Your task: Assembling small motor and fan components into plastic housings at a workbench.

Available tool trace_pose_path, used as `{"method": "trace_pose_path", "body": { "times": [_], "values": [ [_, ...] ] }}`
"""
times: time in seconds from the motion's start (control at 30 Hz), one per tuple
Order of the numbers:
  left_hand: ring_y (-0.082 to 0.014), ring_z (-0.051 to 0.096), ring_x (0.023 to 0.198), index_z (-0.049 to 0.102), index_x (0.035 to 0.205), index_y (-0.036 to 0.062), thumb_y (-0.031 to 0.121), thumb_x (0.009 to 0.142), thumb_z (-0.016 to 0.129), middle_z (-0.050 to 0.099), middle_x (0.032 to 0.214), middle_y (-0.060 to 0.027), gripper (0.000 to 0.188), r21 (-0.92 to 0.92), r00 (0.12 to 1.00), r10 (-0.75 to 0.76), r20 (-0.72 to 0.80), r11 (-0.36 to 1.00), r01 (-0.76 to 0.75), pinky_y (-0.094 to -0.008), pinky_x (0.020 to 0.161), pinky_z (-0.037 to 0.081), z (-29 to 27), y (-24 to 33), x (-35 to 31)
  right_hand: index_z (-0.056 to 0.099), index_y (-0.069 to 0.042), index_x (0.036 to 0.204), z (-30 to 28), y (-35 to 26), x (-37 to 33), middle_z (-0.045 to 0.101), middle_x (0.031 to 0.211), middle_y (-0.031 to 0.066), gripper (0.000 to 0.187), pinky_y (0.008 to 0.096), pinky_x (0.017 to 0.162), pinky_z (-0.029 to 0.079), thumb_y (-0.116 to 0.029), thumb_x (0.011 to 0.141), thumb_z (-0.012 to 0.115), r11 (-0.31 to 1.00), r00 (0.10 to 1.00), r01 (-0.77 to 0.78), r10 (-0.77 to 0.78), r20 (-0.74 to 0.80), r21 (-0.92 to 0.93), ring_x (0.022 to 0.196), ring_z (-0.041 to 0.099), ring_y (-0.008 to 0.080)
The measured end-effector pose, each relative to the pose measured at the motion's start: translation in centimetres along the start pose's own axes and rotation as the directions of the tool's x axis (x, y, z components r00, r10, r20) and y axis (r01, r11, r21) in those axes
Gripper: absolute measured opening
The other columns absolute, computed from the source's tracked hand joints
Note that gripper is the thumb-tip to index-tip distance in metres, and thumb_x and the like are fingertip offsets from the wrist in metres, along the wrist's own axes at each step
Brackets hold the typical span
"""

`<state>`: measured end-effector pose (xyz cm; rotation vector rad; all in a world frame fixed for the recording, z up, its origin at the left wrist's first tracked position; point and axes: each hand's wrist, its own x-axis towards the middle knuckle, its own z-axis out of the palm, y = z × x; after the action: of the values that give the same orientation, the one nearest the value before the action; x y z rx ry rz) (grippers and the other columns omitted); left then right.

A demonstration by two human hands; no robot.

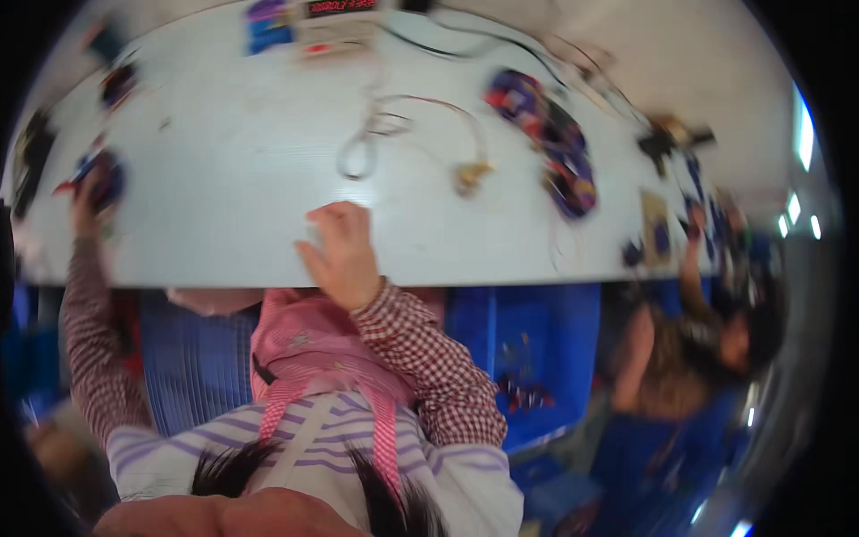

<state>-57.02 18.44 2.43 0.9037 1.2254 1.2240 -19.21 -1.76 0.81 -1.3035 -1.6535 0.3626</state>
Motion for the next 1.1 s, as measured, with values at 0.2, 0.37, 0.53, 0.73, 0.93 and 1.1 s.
{"method": "trace_pose_path", "body": {
  "times": [0.2, 0.37, 0.53, 0.73, 0.93, 1.1],
  "values": [
    [-0.0208, 0.063, 0.081, 0.062, 0.106, -0.0004, 0.05, 0.076, 0.061, 0.067, 0.087, -0.0092, 0.058, 0.907, 0.949, 0.264, 0.174, 0.332, -0.259, -0.0279, 0.071, 0.049, -21.3, -2.1, 15.6, 0.06, -0.003, 0.097, -6.4, 1.9, -4.2, 0.051, 0.104, 0.0112, 0.026, 0.0331, 0.084, 0.041, -0.005, 0.072, 0.067, 0.96, 0.967, -0.239, 0.223, -0.12, -0.145, 0.097, 0.047, 0.0268],
    [-0.0202, 0.062, 0.076, 0.065, 0.104, 0.0, 0.069, 0.075, 0.055, 0.067, 0.08, -0.0078, 0.075, 0.838, 0.788, 0.468, 0.401, -0.535, -0.109, -0.0258, 0.065, 0.048, -32.9, 3.6, 19.9, 0.057, -0.001, 0.101, -15.9, 5.6, -7.1, 0.054, 0.098, 0.0096, 0.03, 0.0266, 0.072, 0.046, -0.002, 0.073, 0.065, 0.899, 0.887, -0.39, 0.308, -0.345, -0.199, 0.082, 0.053, 0.0206],
    [-0.0169, 0.06, 0.085, 0.057, 0.117, 0.0037, 0.023, 0.091, 0.056, 0.061, 0.108, -0.0135, 0.032, 0.906, 0.706, 0.694, 0.142, 0.196, -0.375, -0.0262, 0.071, 0.048, -3.3, -2.1, 5.8, 0.059, -0.002, 0.109, -29.6, 13.3, -5.2, 0.061, 0.095, 0.0072, 0.027, 0.025, 0.075, 0.046, -0.011, 0.083, 0.062, 0.792, 0.661, -0.593, 0.376, -0.649, -0.146, 0.083, 0.055, 0.0146],
    [-0.0099, 0.052, 0.064, 0.054, 0.115, 0.0046, -0.001, 0.081, 0.058, 0.056, 0.076, -0.002, 0.035, 0.267, 0.424, -0.004, 0.906, 0.782, -0.563, -0.0209, 0.061, 0.044, 33.2, -5.5, -20.6, 0.061, -0.003, 0.108, -42.1, 27.6, -2.6, 0.063, 0.094, 0.015, 0.037, 0.031, 0.078, 0.047, -0.029, 0.082, 0.063, 0.598, 0.65, -0.729, 0.452, -0.611, -0.333, 0.088, 0.058, 0.0226],
    [-0.0104, 0.053, 0.069, 0.044, 0.122, -0.0003, 0.018, 0.087, 0.059, 0.057, 0.083, -0.0067, 0.042, 0.206, 0.441, -0.131, 0.888, 0.97, -0.126, -0.0215, 0.06, 0.045, 52.0, -10.5, -27.3, 0.064, 0.002, 0.098, -44.6, 28.5, -4.7, 0.064, 0.082, 0.0189, 0.031, 0.031, 0.065, 0.051, -0.023, 0.082, 0.059, 0.519, 0.657, -0.735, 0.703, -0.272, -0.436, 0.069, 0.062, 0.023],
    [-0.0216, 0.055, 0.09, 0.03, 0.134, -0.0012, 0.039, 0.077, 0.071, 0.049, 0.11, -0.0225, 0.081, 0.228, 0.586, 0.046, 0.809, 0.894, -0.385, -0.0298, 0.076, 0.049, 61.1, -15.7, -26.6, 0.055, 0.011, 0.098, -41.5, 22.7, -10.5, 0.06, 0.084, 0.0193, 0.031, 0.0258, 0.037, 0.047, -0.014, 0.08, 0.059, 0.537, 0.454, -0.761, 0.842, -0.293, 0.364, 0.051, 0.058, 0.0202]
  ]
}}
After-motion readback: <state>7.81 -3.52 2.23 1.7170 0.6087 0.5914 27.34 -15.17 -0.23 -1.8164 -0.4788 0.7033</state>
